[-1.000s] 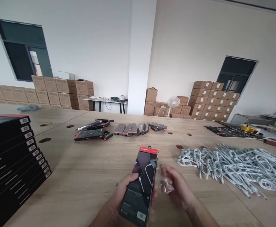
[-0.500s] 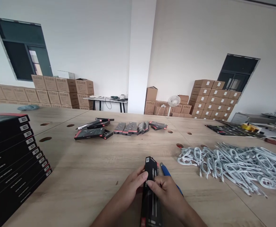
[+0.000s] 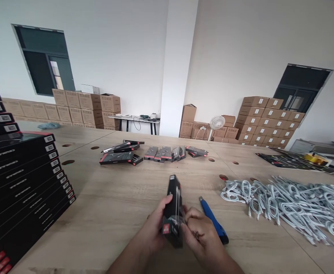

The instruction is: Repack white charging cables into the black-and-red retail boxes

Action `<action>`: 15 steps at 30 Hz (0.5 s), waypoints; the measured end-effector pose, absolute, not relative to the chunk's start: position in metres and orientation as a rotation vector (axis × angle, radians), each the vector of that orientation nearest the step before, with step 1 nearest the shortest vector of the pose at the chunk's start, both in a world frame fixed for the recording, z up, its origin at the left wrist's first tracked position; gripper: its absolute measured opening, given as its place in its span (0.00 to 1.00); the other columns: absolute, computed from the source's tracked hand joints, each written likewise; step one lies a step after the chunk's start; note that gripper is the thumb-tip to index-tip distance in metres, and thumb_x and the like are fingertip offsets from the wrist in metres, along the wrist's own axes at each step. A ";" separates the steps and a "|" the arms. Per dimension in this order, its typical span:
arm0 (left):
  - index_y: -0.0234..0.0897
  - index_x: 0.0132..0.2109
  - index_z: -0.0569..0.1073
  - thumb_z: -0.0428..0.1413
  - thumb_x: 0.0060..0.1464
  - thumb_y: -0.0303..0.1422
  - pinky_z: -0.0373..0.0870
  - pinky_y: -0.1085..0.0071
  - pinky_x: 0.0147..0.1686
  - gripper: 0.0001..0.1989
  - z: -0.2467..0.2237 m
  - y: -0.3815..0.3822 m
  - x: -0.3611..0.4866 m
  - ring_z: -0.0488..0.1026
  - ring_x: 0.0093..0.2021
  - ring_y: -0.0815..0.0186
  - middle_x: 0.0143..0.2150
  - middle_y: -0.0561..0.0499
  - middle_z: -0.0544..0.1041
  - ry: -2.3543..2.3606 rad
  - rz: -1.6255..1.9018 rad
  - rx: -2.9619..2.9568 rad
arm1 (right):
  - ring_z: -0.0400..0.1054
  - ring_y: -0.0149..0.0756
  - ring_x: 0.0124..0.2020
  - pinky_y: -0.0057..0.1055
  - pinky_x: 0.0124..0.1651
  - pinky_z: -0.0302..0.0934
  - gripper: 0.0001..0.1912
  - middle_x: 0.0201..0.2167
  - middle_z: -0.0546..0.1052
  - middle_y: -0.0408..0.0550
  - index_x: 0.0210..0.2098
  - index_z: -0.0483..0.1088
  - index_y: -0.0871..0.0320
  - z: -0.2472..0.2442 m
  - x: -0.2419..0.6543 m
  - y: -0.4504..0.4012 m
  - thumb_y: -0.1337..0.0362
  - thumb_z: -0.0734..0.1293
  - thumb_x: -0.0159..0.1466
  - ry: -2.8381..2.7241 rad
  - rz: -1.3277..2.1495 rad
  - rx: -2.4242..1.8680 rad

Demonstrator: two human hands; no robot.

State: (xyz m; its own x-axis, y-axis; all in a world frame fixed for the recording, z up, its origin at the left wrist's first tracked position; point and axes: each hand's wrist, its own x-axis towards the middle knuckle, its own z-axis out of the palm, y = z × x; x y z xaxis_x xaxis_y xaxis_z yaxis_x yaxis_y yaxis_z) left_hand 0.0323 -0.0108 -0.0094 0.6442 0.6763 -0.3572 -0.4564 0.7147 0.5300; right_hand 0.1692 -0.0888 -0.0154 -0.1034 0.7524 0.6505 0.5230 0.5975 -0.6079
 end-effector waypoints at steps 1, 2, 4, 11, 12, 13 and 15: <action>0.31 0.37 0.76 0.58 0.60 0.40 0.73 0.70 0.28 0.14 -0.009 -0.006 0.031 0.77 0.26 0.62 0.31 0.43 0.81 0.585 0.779 0.380 | 0.63 0.28 0.26 0.25 0.29 0.57 0.21 0.25 0.66 0.42 0.20 0.52 0.55 -0.015 0.167 -0.090 0.66 0.60 0.69 -1.816 0.271 -1.021; 0.32 0.39 0.75 0.57 0.60 0.40 0.74 0.69 0.28 0.13 -0.008 0.001 0.027 0.78 0.28 0.61 0.32 0.43 0.81 0.611 0.891 0.344 | 0.63 0.28 0.24 0.25 0.27 0.55 0.21 0.24 0.66 0.42 0.19 0.51 0.55 -0.015 0.165 -0.091 0.68 0.59 0.68 -1.860 0.262 -0.989; 0.35 0.41 0.74 0.56 0.61 0.38 0.75 0.67 0.30 0.10 -0.007 0.015 0.016 0.80 0.31 0.60 0.34 0.45 0.81 0.666 1.086 0.287 | 0.61 0.27 0.21 0.24 0.22 0.52 0.22 0.22 0.67 0.42 0.18 0.48 0.55 -0.014 0.161 -0.095 0.71 0.60 0.66 -1.882 0.202 -0.932; 0.40 0.47 0.73 0.51 0.58 0.33 0.78 0.58 0.41 0.11 0.002 0.026 -0.014 0.80 0.38 0.60 0.37 0.48 0.79 0.603 1.239 0.284 | 0.70 0.36 0.27 0.31 0.29 0.66 0.20 0.27 0.76 0.47 0.18 0.60 0.54 0.000 0.227 -0.163 0.62 0.71 0.62 -1.073 0.335 -1.072; 0.40 0.48 0.73 0.51 0.58 0.33 0.78 0.59 0.40 0.12 0.005 0.022 -0.013 0.80 0.38 0.60 0.39 0.47 0.79 0.589 1.218 0.310 | 0.66 0.33 0.22 0.28 0.24 0.61 0.21 0.22 0.72 0.43 0.19 0.59 0.54 -0.001 0.246 -0.181 0.61 0.73 0.60 -0.892 0.343 -1.079; 0.40 0.47 0.74 0.50 0.58 0.34 0.78 0.59 0.39 0.13 0.010 0.019 -0.010 0.79 0.38 0.59 0.40 0.47 0.80 0.595 1.213 0.337 | 0.61 0.30 0.19 0.26 0.21 0.57 0.21 0.18 0.67 0.39 0.20 0.58 0.53 -0.004 0.267 -0.202 0.60 0.74 0.58 -0.729 0.320 -1.085; 0.38 0.47 0.74 0.48 0.60 0.36 0.77 0.59 0.41 0.14 0.019 0.016 -0.003 0.77 0.40 0.60 0.41 0.46 0.80 0.649 1.214 0.412 | 0.56 0.27 0.17 0.24 0.19 0.54 0.19 0.17 0.62 0.35 0.22 0.57 0.53 -0.015 0.305 -0.247 0.57 0.72 0.55 -0.441 0.144 -1.140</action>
State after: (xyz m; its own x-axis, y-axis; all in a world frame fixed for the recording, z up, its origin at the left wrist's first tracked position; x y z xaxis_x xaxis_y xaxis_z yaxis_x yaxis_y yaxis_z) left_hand -0.0030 0.0162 0.0190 0.2050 0.9495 -0.2374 -0.7250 0.3102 0.6149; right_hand 0.3049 -0.2471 -0.0150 0.9052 0.3317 0.2658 0.1111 0.4191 -0.9011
